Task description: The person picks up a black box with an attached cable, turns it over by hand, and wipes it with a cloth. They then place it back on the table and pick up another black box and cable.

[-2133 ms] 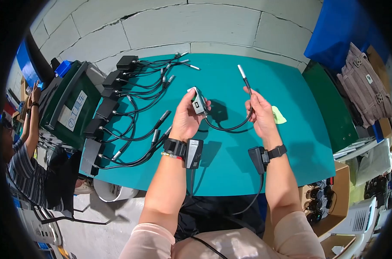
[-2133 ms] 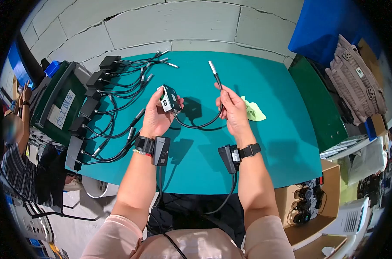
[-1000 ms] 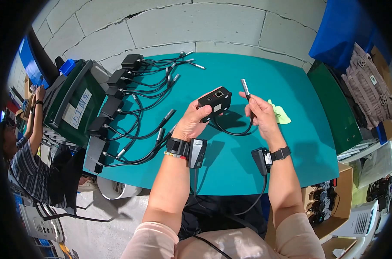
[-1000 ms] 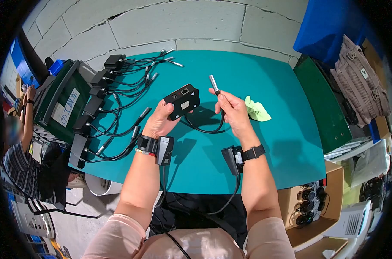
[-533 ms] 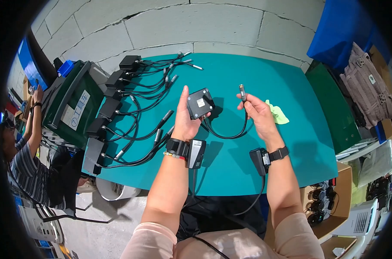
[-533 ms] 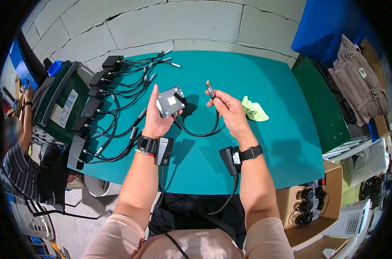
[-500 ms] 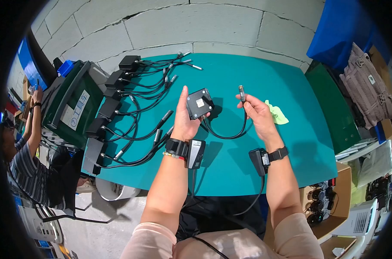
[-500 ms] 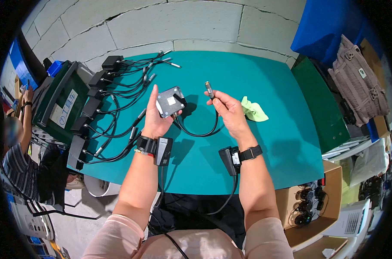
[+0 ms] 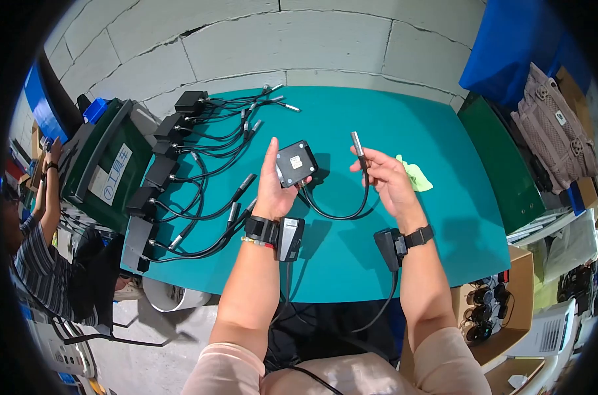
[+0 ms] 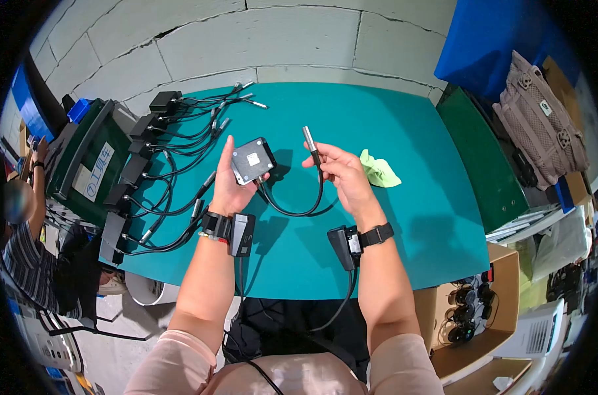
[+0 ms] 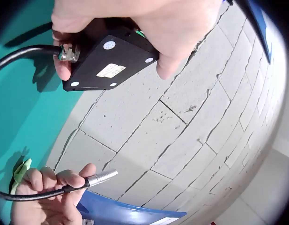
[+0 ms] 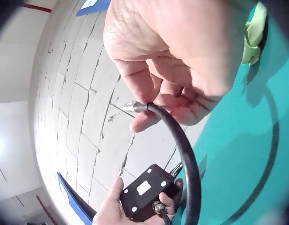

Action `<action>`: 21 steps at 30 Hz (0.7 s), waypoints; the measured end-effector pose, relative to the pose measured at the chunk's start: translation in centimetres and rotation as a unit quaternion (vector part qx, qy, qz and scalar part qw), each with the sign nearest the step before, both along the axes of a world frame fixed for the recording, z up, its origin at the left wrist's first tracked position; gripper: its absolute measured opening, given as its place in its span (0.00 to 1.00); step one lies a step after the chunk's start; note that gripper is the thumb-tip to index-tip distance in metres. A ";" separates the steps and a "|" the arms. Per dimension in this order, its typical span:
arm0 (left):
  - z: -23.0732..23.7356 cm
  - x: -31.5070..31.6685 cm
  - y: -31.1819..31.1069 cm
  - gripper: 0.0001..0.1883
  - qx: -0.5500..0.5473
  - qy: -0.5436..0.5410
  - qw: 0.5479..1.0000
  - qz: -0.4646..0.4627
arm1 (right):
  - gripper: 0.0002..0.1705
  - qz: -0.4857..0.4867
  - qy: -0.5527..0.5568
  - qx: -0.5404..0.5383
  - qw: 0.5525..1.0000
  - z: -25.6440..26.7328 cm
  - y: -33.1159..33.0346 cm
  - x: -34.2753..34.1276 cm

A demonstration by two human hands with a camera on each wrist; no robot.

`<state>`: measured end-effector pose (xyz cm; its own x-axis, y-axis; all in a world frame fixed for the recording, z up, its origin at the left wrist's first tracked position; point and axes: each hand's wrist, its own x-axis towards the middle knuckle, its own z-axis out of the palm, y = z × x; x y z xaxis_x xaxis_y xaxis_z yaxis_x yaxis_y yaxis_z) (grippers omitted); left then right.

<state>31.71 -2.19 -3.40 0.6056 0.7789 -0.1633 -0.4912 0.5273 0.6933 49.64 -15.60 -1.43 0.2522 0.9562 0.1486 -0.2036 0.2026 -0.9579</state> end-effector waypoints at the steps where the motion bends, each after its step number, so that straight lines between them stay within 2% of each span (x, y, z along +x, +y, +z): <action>1: 0.0 0.0 -0.1 0.27 -0.001 0.001 1.000 0.007 | 0.21 0.020 0.041 -0.002 0.999 0.1 -0.1 0.0; 5: 0.1 0.0 -0.1 0.27 -0.001 0.002 1.000 0.003 | 0.23 0.027 0.044 0.027 0.998 0.5 -0.5 -0.3; 7: 0.0 -0.1 0.0 0.28 0.002 0.003 1.000 -0.014 | 0.25 0.084 0.087 0.021 0.993 0.2 -0.6 0.2; 11: 0.2 -0.1 -0.2 0.26 -0.010 0.019 1.000 -0.004 | 0.21 0.111 0.126 0.014 0.986 -0.1 -0.6 -0.2; 14: -0.1 0.0 0.1 0.27 -0.004 0.015 1.000 -0.008 | 0.17 0.099 0.141 0.039 0.984 0.1 -0.4 -1.3; 16: 0.0 0.0 0.1 0.27 0.005 0.007 1.000 -0.019 | 0.15 0.057 0.137 0.050 0.988 0.6 -0.3 -2.1; 21: -0.2 0.0 0.1 0.28 0.020 0.012 0.999 -0.027 | 0.19 -0.004 0.100 0.064 0.993 1.4 -0.4 -3.0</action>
<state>31.72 -2.09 -3.60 0.6433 0.7513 -0.1474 -0.4452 0.5237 0.7263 46.63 -15.96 -0.03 0.2965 0.9304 0.2154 -0.3849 0.3228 -0.8647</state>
